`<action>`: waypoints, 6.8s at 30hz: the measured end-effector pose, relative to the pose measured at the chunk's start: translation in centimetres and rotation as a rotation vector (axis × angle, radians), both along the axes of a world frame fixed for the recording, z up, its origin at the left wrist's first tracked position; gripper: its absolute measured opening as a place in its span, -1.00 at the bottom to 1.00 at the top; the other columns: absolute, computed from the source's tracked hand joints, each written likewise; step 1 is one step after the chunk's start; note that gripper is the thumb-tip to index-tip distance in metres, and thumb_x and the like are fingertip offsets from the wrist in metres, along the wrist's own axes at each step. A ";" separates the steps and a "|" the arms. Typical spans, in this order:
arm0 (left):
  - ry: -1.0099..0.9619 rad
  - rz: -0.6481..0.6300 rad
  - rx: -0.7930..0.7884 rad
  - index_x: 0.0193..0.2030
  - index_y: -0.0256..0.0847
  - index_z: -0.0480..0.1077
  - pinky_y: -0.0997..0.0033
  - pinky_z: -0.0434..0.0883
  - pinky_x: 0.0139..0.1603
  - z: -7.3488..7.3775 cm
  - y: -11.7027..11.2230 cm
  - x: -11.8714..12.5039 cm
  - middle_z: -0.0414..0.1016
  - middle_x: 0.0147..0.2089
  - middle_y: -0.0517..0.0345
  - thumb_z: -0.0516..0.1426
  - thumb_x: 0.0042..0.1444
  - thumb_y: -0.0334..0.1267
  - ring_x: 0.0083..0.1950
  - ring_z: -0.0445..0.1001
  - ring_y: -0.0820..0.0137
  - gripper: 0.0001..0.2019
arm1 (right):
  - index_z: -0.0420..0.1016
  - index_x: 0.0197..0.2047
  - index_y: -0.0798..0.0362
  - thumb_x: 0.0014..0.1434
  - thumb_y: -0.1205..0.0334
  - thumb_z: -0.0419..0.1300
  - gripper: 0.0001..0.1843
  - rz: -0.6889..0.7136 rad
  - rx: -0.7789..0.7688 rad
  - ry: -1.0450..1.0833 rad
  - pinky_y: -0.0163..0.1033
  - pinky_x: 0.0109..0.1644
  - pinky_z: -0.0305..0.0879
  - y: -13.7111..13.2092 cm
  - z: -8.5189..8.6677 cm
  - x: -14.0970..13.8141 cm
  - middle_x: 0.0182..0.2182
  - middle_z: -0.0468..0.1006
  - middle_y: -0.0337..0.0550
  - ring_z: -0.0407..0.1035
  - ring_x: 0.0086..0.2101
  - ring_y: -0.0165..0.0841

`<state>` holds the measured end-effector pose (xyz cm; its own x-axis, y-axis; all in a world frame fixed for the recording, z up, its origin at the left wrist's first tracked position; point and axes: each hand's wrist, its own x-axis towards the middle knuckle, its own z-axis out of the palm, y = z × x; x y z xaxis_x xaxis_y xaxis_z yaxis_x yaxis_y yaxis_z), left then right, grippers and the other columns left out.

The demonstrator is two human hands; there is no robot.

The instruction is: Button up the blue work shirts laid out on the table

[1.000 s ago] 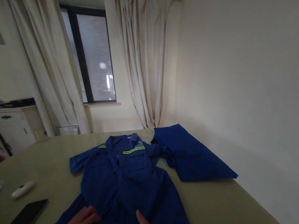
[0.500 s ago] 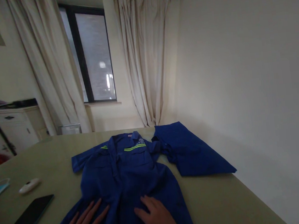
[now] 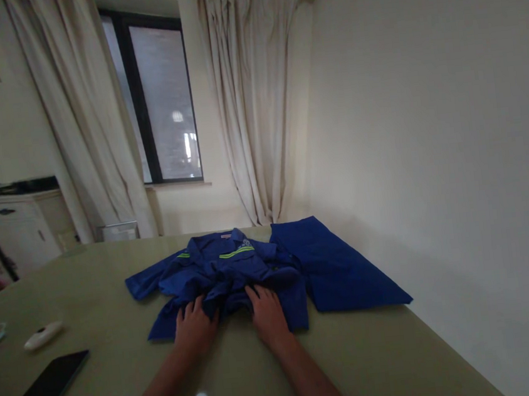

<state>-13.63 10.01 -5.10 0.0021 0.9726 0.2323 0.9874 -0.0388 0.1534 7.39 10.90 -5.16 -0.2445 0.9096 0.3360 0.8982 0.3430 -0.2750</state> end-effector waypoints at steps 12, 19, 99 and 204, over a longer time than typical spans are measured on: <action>-0.332 -0.463 0.399 0.00 -0.10 0.48 0.23 0.45 0.03 -0.2 -1.2 -0.2 0.59 -0.04 0.08 0.05 0.18 -0.50 -0.03 0.52 0.26 -0.66 | 0.59 -0.07 0.04 0.28 0.33 0.13 -0.77 0.202 -0.025 0.391 -0.23 0.02 0.32 -2.2 0.9 -1.7 -0.16 0.65 -0.09 0.51 -0.12 -0.25; -0.386 -0.467 0.476 0.05 -0.08 0.46 0.34 0.51 -0.01 -0.6 -0.9 -0.7 0.60 -0.08 0.13 0.03 0.29 -0.41 -0.06 0.56 0.33 -0.71 | 0.60 -0.18 0.09 0.25 -0.12 0.20 -0.58 -0.074 -0.075 1.021 -0.21 -0.12 0.34 -1.7 1.4 -0.5 -0.27 0.64 -0.08 0.48 -0.22 -0.19; -0.642 -0.577 0.365 -0.11 -0.07 0.47 0.39 0.49 -0.10 0.6 -2.6 0.7 0.59 -0.18 0.15 0.08 0.30 -0.38 -0.14 0.53 0.34 -0.83 | 0.53 -0.22 -0.03 0.11 0.57 0.17 -0.70 0.298 0.146 0.772 -0.31 -0.13 0.36 -4.2 1.9 -1.7 -0.27 0.53 -0.21 0.45 -0.23 -0.35; -1.471 -0.289 -0.278 -0.14 -0.20 0.61 0.29 0.44 0.03 0.2 -1.3 0.8 0.67 -0.13 0.01 0.39 -0.07 0.06 -0.06 0.57 0.20 -0.56 | 0.66 -0.18 -0.01 0.23 0.27 0.24 -0.85 0.226 -0.224 0.802 -0.27 -0.14 0.35 -3.4 1.4 -1.6 -0.27 0.68 -0.15 0.54 -0.24 -0.26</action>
